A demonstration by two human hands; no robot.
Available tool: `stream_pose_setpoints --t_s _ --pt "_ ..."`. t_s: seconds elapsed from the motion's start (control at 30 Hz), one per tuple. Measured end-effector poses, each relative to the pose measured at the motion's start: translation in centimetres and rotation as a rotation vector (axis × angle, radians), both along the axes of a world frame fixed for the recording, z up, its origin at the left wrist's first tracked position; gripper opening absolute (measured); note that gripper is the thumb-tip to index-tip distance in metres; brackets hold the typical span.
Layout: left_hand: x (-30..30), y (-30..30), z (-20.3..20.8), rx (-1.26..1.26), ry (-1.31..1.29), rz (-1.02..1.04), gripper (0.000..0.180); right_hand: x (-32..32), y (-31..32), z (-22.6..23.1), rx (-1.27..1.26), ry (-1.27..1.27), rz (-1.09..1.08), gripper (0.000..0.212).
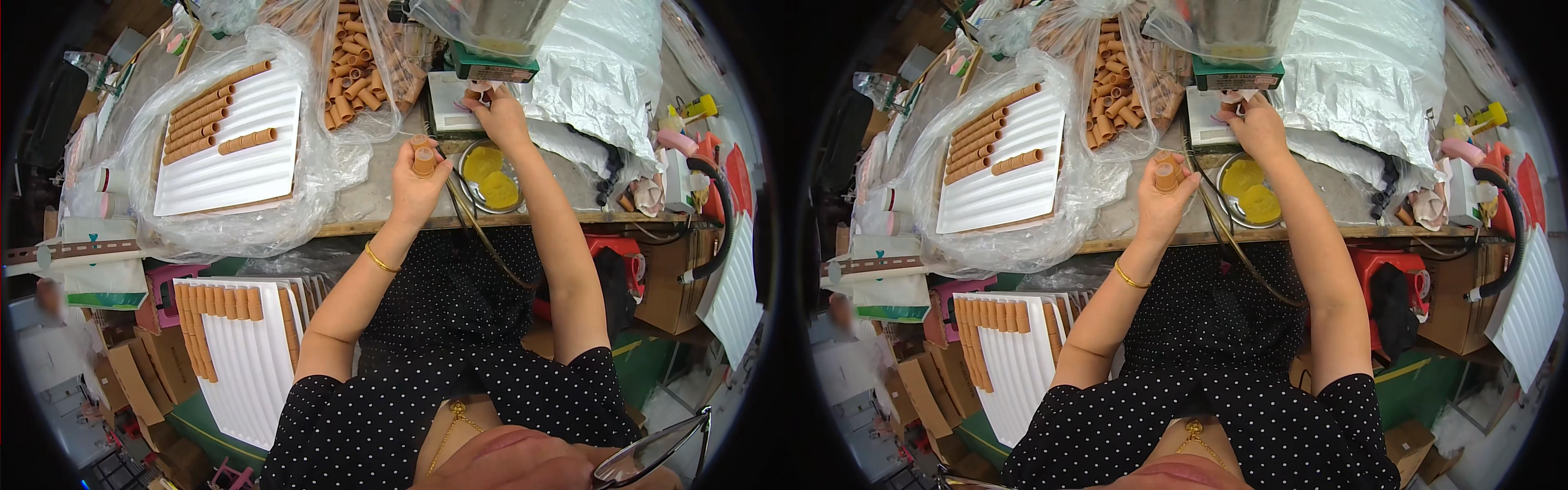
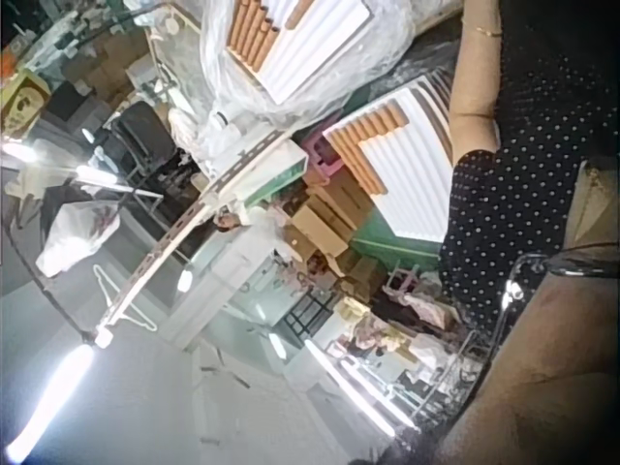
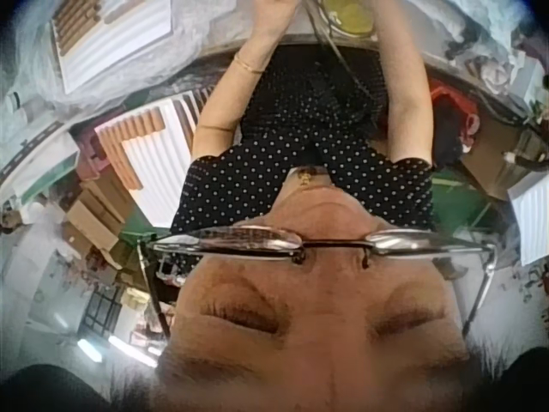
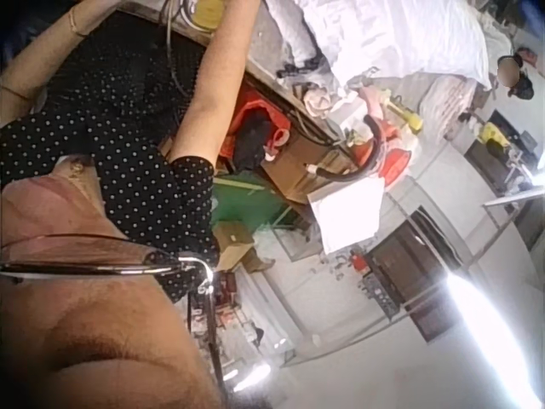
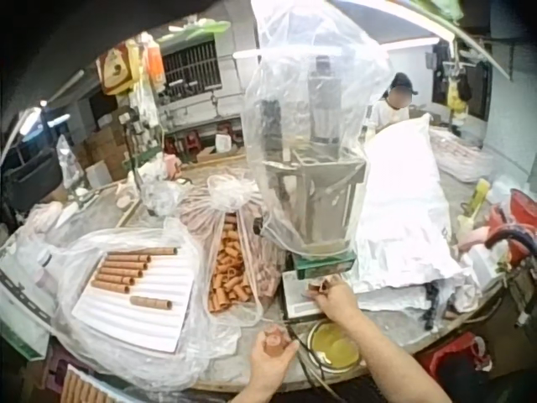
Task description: The recorder is applying a liquid adhesive to the edges of small cardboard tubes and arranging them in a packaging tray.
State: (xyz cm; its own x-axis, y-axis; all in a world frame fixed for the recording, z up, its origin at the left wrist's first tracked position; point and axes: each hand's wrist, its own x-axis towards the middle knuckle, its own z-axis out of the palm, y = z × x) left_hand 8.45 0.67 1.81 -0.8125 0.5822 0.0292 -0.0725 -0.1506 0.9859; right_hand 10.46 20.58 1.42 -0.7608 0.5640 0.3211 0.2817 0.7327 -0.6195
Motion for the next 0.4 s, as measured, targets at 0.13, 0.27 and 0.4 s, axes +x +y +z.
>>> stream_pose_setpoints --t_s 0.13,0.27,0.4 --pt "-0.2 0.3 -0.1 0.01 -0.026 -0.005 0.03 0.4 0.0 0.7 -0.02 0.042 0.053 0.027" --pt "-1.9 -0.7 0.2 0.053 -0.113 -0.012 0.029 2.5 -1.7 2.5 -0.507 -0.114 0.243 0.029" --pt "-1.9 -1.8 1.4 0.252 -0.463 -0.498 0.033 5.4 -4.2 4.4 -0.659 -0.129 0.556 0.029"
